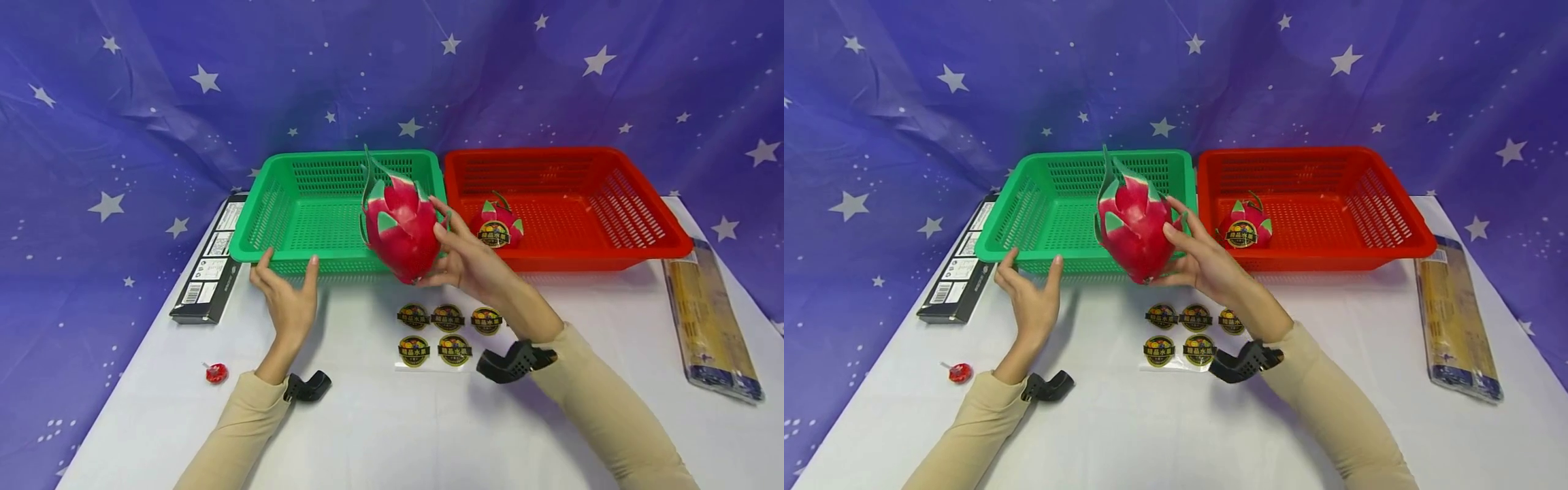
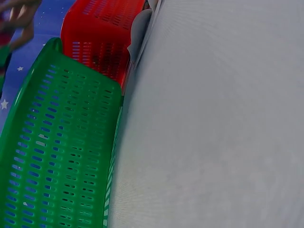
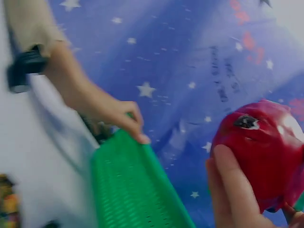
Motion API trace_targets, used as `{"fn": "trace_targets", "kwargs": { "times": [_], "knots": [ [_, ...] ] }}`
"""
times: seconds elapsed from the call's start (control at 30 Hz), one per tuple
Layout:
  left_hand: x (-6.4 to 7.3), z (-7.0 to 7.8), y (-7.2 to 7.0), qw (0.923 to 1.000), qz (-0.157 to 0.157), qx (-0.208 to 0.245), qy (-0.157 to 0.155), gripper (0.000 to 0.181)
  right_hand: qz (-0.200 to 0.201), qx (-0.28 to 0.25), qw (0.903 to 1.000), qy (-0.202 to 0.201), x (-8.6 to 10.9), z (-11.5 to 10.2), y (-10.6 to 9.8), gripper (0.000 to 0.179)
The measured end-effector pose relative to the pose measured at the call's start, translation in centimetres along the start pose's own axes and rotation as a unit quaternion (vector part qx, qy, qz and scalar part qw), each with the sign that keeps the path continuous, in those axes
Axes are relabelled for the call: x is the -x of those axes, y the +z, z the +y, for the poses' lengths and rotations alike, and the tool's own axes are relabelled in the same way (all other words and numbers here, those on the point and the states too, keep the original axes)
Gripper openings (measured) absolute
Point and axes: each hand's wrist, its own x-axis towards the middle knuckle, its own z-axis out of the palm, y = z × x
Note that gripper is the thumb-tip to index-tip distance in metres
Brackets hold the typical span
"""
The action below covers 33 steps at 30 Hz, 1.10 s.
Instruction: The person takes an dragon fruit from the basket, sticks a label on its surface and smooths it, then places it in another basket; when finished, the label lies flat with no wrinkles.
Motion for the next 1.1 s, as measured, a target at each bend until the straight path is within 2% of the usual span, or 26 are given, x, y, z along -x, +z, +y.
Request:
{"fn": "trace_targets", "kwargs": {
  "times": [0.2, 0.37, 0.53, 0.67, 0.83, 1.1],
  "knots": [
    [0.0, 0.0, 0.1, 1.0000, -0.001, -0.001, -0.003, 0.080, 0.005, 0.037, 0.9993, -0.003, 5.2, 2.8, -0.4, 0.057],
    [0.0, -0.1, 0.2, 1.0000, -0.004, -0.001, 0.001, 0.080, 0.016, 0.046, 0.9988, 0.010, 9.5, 5.3, -0.3, 0.055],
    [0.0, 0.0, 0.1, 1.0000, -0.002, -0.002, 0.002, 0.079, 0.026, 0.063, 0.9976, 0.010, 13.0, 7.5, 0.3, 0.058],
    [0.0, 0.0, 0.1, 1.0000, 0.001, 0.000, 0.003, 0.079, 0.029, 0.078, 0.9964, 0.014, 14.9, 9.0, 0.8, 0.061],
    [0.0, 0.0, 0.1, 1.0000, 0.001, 0.001, 0.006, 0.079, 0.045, 0.055, 0.9964, 0.045, 16.6, 11.0, 1.6, 0.062],
    [0.0, 0.0, 0.0, 1.0000, 0.000, -0.002, 0.004, 0.079, 0.148, 0.067, 0.9816, 0.100, 17.4, 13.7, 3.1, 0.064]
  ]
}}
